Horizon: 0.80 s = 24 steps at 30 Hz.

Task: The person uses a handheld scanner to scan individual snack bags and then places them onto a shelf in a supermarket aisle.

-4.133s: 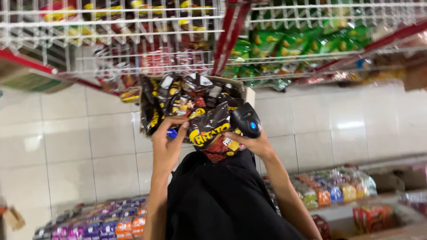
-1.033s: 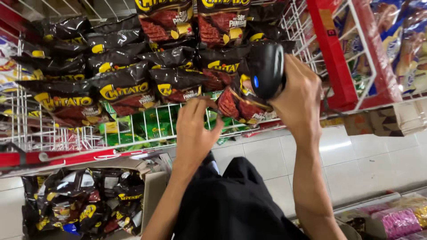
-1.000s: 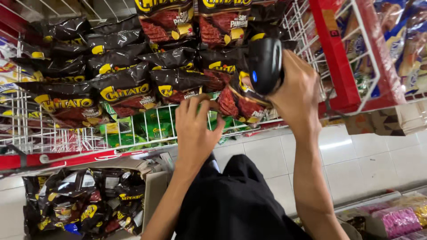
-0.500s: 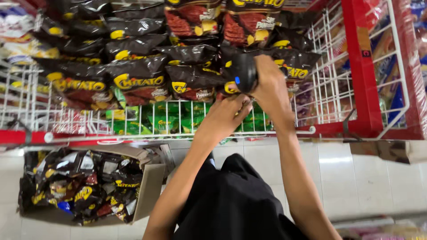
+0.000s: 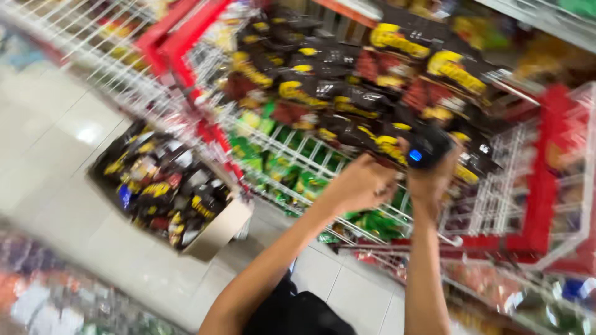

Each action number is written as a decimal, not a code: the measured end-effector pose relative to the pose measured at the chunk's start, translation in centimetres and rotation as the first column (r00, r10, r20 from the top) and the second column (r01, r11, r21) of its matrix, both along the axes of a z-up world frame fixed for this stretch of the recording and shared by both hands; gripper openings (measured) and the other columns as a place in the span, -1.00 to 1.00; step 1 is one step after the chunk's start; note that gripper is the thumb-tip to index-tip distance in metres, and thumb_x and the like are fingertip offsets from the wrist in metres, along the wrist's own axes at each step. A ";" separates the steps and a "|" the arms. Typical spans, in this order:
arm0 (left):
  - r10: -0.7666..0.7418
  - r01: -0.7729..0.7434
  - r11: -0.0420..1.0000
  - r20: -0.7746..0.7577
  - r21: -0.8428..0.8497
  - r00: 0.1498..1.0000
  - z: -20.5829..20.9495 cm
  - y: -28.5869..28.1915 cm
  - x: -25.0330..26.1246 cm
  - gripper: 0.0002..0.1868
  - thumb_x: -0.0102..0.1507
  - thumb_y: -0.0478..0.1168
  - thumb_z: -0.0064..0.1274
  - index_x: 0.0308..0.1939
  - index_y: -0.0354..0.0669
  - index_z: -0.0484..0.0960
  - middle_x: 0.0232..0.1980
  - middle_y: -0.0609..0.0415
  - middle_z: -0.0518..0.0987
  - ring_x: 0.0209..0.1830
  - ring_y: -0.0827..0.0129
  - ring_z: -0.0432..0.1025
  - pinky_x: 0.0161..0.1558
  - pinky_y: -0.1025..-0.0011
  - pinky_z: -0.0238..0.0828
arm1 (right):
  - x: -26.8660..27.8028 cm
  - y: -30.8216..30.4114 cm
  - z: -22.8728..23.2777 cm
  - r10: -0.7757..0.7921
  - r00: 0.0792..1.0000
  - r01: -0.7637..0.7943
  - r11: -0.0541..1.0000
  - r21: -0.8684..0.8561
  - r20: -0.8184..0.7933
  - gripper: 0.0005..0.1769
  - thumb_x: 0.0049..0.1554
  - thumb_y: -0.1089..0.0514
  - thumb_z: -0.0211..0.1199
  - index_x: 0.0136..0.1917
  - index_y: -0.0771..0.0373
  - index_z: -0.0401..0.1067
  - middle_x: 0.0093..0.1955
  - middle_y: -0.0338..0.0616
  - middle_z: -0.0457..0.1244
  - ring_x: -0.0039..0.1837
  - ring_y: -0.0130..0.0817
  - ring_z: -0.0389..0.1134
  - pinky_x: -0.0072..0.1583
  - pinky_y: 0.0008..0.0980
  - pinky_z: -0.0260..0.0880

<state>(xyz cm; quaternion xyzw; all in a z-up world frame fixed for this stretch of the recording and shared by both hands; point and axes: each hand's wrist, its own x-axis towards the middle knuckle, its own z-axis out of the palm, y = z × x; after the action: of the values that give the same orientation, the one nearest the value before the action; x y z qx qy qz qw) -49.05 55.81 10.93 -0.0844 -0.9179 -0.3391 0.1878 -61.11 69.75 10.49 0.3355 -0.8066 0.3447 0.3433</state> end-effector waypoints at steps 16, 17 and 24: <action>0.732 -0.679 0.547 0.114 0.490 0.672 -20.8 -6.4 30.5 -0.62 0.15 -0.34 0.13 0.06 -0.20 0.52 0.16 -0.12 0.51 0.25 -0.05 0.39 0.31 0.12 0.27 | 29.7 -10.0 -8.4 0.405 0.001 -0.861 0.465 -0.205 0.914 -0.56 -0.16 0.14 0.61 -0.10 0.34 0.47 -0.32 -0.38 0.24 -0.26 -0.52 0.21 -0.20 -0.44 0.31; 0.770 -0.726 0.486 0.154 0.486 0.619 -21.8 -7.5 31.3 -0.73 0.19 -0.36 0.13 -0.02 -0.18 0.56 0.09 -0.12 0.53 0.20 -0.06 0.40 0.28 0.13 0.29 | 31.2 -10.7 -8.3 0.378 -0.097 -0.847 0.454 -0.276 0.921 -0.48 -0.16 0.10 0.61 -0.02 0.32 0.45 -0.30 -0.38 0.18 -0.23 -0.54 0.15 -0.21 -0.43 0.26; 0.943 -0.911 0.144 0.225 0.385 0.244 -25.9 -19.8 33.7 -0.72 0.19 -0.38 0.09 -0.01 -0.21 0.49 0.06 -0.12 0.48 0.19 -0.03 0.39 0.25 0.16 0.32 | 34.8 -16.8 -7.9 0.220 -0.087 -0.913 0.373 -0.166 0.972 -0.44 -0.14 -0.01 0.67 -0.19 0.35 0.37 -0.31 -0.28 0.16 -0.22 -0.48 0.13 -0.18 -0.36 0.26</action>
<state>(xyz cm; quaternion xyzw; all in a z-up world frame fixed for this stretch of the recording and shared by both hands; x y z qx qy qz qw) -15.32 35.97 -14.92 0.5301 -0.6621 -0.3458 0.4013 -26.30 52.95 2.54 0.4899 -0.6291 0.3137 -0.5155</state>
